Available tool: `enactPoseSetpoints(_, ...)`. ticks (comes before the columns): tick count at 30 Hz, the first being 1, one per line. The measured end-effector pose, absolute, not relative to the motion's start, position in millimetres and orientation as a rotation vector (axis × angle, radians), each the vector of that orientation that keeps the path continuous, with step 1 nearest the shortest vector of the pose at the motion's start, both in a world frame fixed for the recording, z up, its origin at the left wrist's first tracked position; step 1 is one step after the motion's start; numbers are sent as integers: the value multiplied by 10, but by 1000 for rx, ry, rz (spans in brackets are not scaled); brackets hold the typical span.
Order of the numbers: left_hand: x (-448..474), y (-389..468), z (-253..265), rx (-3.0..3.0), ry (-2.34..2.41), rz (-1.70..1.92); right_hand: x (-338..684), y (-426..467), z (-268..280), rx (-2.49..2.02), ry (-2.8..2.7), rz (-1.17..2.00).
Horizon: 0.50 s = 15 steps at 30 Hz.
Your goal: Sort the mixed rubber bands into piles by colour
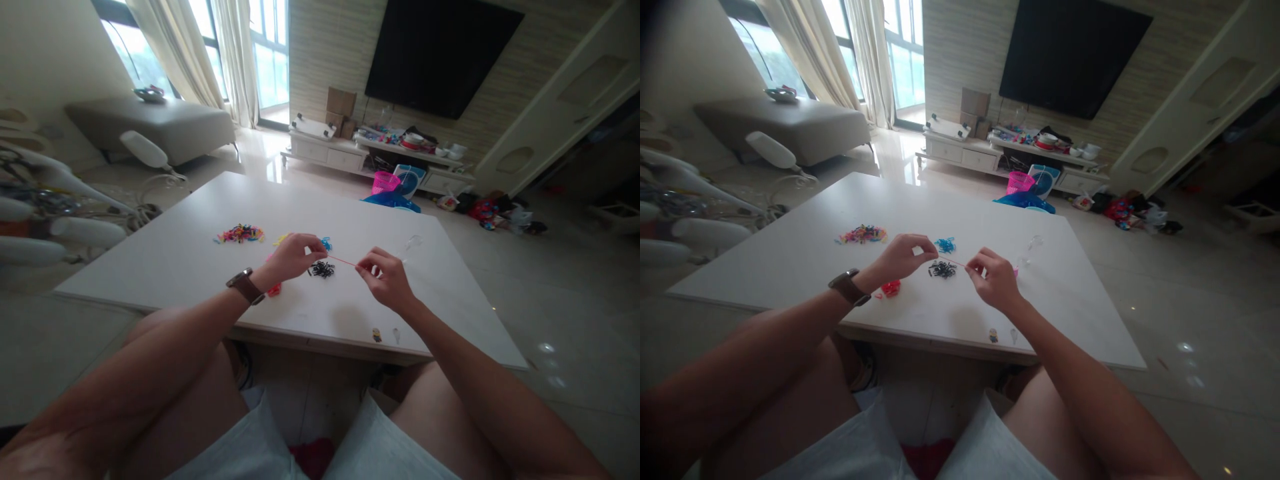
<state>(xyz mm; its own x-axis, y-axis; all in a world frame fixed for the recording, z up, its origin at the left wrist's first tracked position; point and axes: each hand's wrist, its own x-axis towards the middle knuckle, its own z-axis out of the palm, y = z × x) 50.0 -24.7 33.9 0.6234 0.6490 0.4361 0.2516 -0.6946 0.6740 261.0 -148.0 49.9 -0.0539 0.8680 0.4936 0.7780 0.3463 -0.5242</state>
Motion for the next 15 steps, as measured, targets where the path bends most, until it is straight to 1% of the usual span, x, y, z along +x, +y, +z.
enactPoseSetpoints(7,604,-492,252,2305,528,816,2527,-1501,397,-1459,-1933,184)
enactPoseSetpoints(15,356,-111,384,2237,838,926,2716,-1489,501,-1498,-1772,127)
